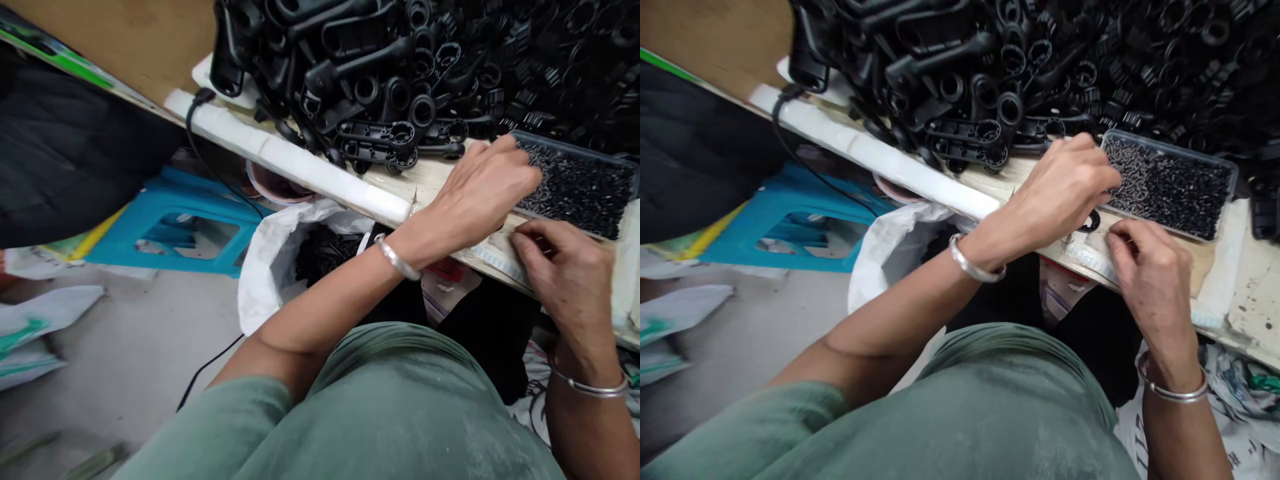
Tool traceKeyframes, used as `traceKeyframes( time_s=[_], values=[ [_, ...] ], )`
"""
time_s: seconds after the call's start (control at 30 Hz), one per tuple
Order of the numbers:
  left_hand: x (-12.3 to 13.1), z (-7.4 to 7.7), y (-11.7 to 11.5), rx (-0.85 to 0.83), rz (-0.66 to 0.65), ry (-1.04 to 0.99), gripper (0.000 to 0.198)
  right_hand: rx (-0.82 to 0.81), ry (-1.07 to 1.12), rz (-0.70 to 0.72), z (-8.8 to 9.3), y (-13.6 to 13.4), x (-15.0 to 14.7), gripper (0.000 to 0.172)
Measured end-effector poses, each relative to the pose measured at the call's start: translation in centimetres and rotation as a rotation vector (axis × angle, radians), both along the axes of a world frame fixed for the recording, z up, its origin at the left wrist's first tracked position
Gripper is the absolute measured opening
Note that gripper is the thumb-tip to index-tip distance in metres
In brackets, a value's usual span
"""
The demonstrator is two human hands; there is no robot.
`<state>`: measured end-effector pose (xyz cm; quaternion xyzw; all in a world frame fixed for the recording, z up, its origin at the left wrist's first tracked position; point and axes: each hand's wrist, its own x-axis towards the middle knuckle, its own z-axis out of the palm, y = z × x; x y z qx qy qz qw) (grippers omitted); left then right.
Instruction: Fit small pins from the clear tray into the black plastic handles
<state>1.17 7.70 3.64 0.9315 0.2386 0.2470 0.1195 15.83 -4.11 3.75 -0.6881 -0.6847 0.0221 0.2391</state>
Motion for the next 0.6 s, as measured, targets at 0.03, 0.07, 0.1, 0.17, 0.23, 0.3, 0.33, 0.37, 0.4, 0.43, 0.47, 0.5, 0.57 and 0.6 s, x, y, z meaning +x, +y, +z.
traceKeyframes(
  time_s=[0.03, 0.07, 0.1, 0.17, 0.23, 0.3, 0.33, 0.37, 0.4, 0.43, 0.47, 0.5, 0.57, 0.6],
  values=[
    [0.8, 0.1, 0.7, 0.001, -0.026, 0.015, 0.027, 0.025, 0.019, -0.049, -0.1, -0.2, 0.2, 0.011],
    [1.5, 0.2, 1.3, -0.011, -0.03, 0.034, 0.029, 0.036, 0.041, -0.1, -0.1, -0.5, 0.4, 0.011],
    [2.1, 0.3, 1.6, -0.029, -0.021, 0.053, 0.03, 0.037, 0.068, -0.147, -0.2, -0.9, 0.6, 0.012],
    [2.9, 0.9, 1.8, -0.062, -0.032, 0.086, 0.03, 0.015, 0.136, -0.206, -0.3, -1.6, 0.8, 0.015],
    [3.0, 1.6, 1.5, -0.085, -0.034, 0.141, 0.03, -0.005, 0.201, -0.234, -0.4, -2.1, 0.9, 0.015],
    [2.7, 1.9, 1.1, -0.056, -0.021, 0.172, 0.031, 0.002, 0.254, -0.254, -0.4, -2.4, 0.7, 0.014],
    [2.6, 1.8, 1.0, -0.025, -0.022, 0.183, 0.032, 0.021, 0.281, -0.26, -0.4, -2.5, 0.6, 0.014],
    [2.5, 1.6, 1.0, 0.009, -0.025, 0.185, 0.034, 0.053, 0.31, -0.266, -0.4, -2.5, 0.4, 0.013],
    [2.4, 1.3, 1.0, 0.04, -0.032, 0.179, 0.035, 0.084, 0.338, -0.274, -0.3, -2.5, 0.2, 0.013],
    [2.4, 1.0, 1.1, 0.065, -0.042, 0.169, 0.036, 0.109, 0.367, -0.284, -0.2, -2.5, 0.0, 0.014],
    [2.4, 0.6, 1.2, 0.08, -0.042, 0.148, 0.035, 0.129, 0.395, -0.299, -0.1, -2.5, -0.2, 0.015],
    [2.5, 0.4, 1.3, 0.084, -0.039, 0.121, 0.034, 0.144, 0.42, -0.319, 0.0, -2.5, -0.4, 0.016],
    [2.6, 0.3, 1.5, 0.055, -0.025, 0.071, 0.031, 0.158, 0.454, -0.358, 0.2, -2.5, -0.6, 0.017],
    [2.6, 0.5, 1.5, 0.027, -0.022, 0.054, 0.03, 0.166, 0.473, -0.369, 0.3, -2.5, -0.7, 0.017]
  ],
)
